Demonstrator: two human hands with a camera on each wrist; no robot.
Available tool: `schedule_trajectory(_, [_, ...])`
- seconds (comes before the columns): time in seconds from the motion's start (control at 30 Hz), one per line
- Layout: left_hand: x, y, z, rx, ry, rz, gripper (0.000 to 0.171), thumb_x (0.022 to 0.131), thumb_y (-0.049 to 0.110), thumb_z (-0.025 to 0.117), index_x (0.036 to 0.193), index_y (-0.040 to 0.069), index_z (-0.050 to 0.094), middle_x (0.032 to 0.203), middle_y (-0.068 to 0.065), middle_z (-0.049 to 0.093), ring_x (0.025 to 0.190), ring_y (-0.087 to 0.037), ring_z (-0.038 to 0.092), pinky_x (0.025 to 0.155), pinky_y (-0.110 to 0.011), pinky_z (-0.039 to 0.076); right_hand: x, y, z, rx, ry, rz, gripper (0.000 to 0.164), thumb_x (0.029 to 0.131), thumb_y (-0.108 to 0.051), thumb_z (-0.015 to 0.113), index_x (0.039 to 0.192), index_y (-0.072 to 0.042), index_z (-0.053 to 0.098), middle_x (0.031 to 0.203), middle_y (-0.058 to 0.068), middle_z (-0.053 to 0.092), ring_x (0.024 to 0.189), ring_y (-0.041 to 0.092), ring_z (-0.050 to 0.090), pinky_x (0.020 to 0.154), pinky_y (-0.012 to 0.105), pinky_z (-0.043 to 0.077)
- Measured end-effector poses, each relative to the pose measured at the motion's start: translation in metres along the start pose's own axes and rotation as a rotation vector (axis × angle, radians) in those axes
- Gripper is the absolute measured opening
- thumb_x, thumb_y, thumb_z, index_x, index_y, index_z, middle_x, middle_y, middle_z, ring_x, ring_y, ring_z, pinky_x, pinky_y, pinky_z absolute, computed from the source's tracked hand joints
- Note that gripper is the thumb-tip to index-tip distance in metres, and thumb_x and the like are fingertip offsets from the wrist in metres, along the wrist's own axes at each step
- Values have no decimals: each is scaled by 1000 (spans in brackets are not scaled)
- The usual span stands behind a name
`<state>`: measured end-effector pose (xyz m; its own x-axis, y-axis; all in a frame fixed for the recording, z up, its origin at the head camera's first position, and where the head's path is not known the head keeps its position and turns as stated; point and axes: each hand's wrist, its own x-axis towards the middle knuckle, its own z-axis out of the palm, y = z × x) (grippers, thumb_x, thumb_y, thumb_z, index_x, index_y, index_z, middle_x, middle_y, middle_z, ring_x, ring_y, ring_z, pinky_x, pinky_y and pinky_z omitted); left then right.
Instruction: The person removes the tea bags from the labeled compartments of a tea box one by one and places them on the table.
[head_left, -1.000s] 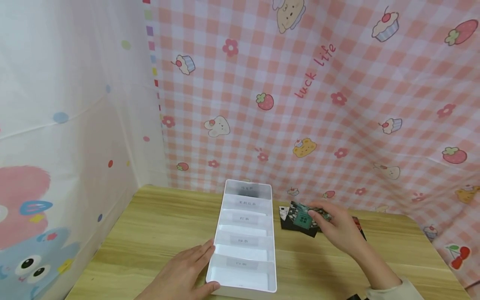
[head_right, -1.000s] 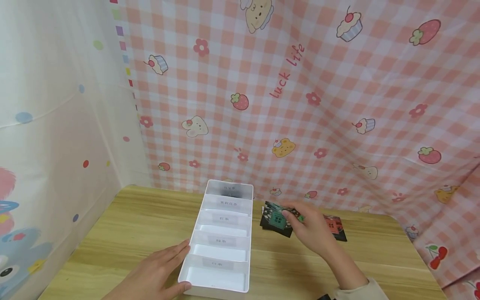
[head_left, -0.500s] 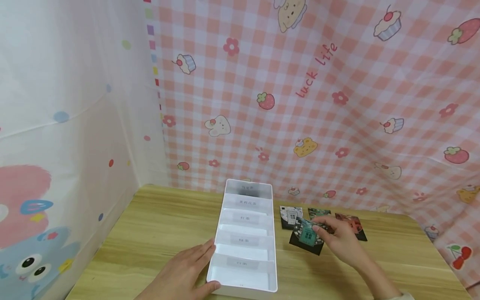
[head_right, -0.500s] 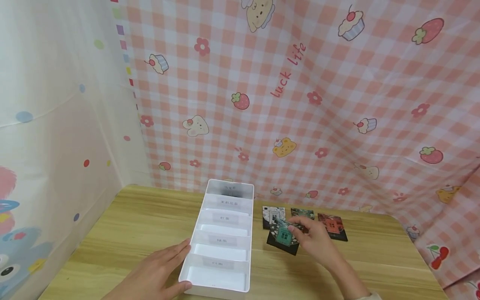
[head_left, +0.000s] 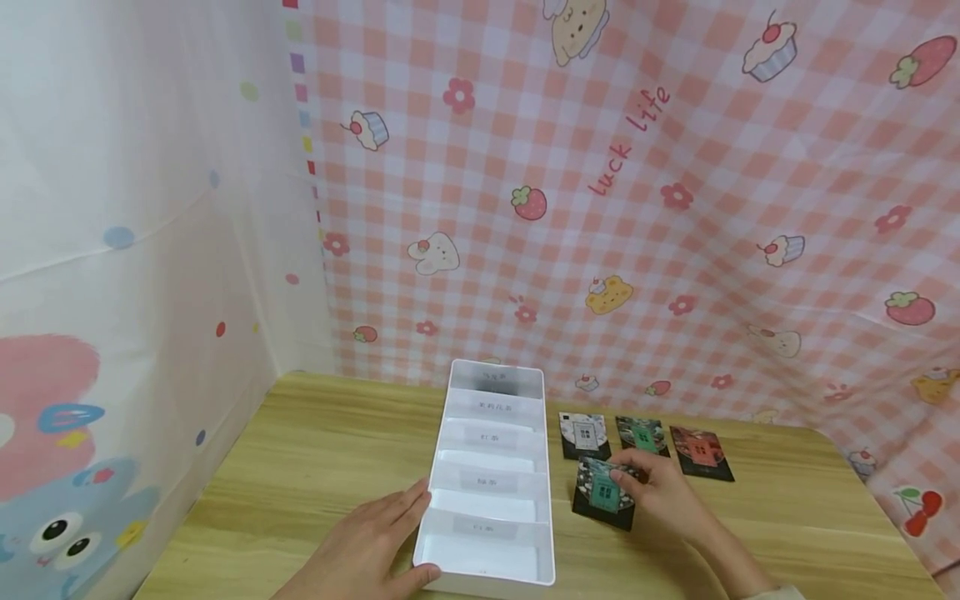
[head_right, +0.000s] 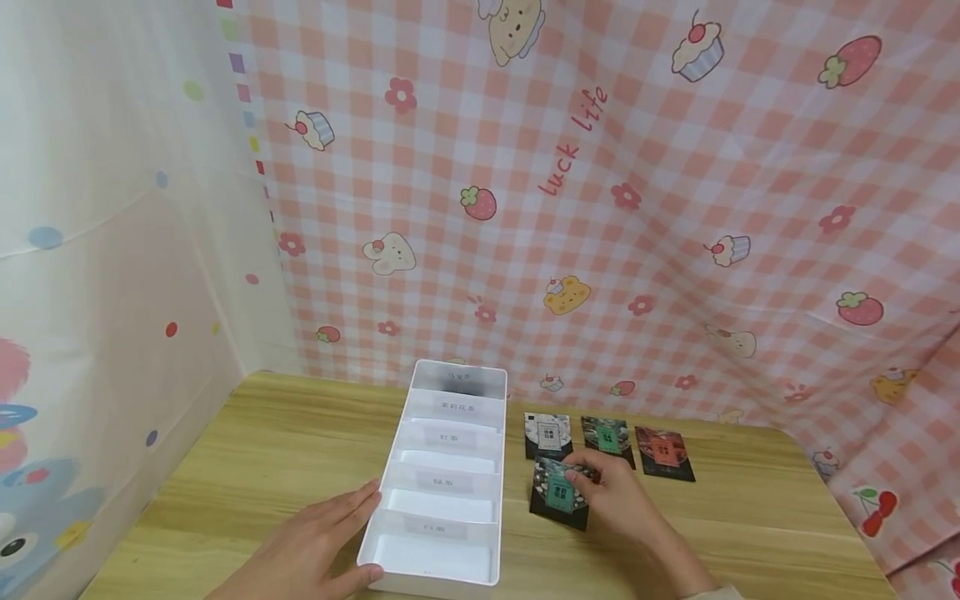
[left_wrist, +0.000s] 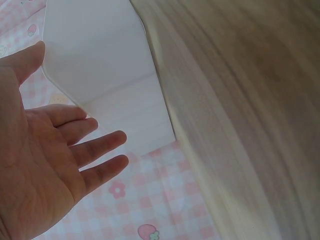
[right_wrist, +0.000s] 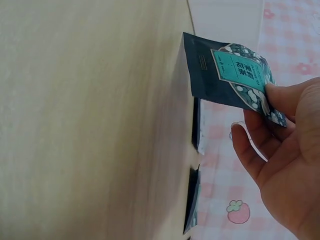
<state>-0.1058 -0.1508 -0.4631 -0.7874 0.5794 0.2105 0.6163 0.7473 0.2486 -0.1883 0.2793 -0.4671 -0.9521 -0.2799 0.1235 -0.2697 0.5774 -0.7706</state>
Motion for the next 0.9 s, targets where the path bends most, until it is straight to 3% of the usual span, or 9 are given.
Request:
schedule_trajectory(0.63, [1, -1, 1, -3, -15, -10, 85, 101, 69, 50, 147, -2, 57, 157, -12, 52, 133, -30, 60, 104, -51, 53, 15, 19, 10, -127, -54, 43, 14, 97, -13, 76, 109, -7, 76, 99, -1, 75, 82, 11, 65, 69, 28, 56])
schedule_trajectory(0.9, [1, -1, 1, 3, -14, -7, 86, 101, 70, 50, 148, -1, 57, 157, -12, 51, 134, -30, 59, 104, -52, 53, 22, 27, 14, -189, -84, -16, 9, 94, -12, 79, 102, -10, 77, 88, -8, 73, 76, 3, 61, 64, 25, 54])
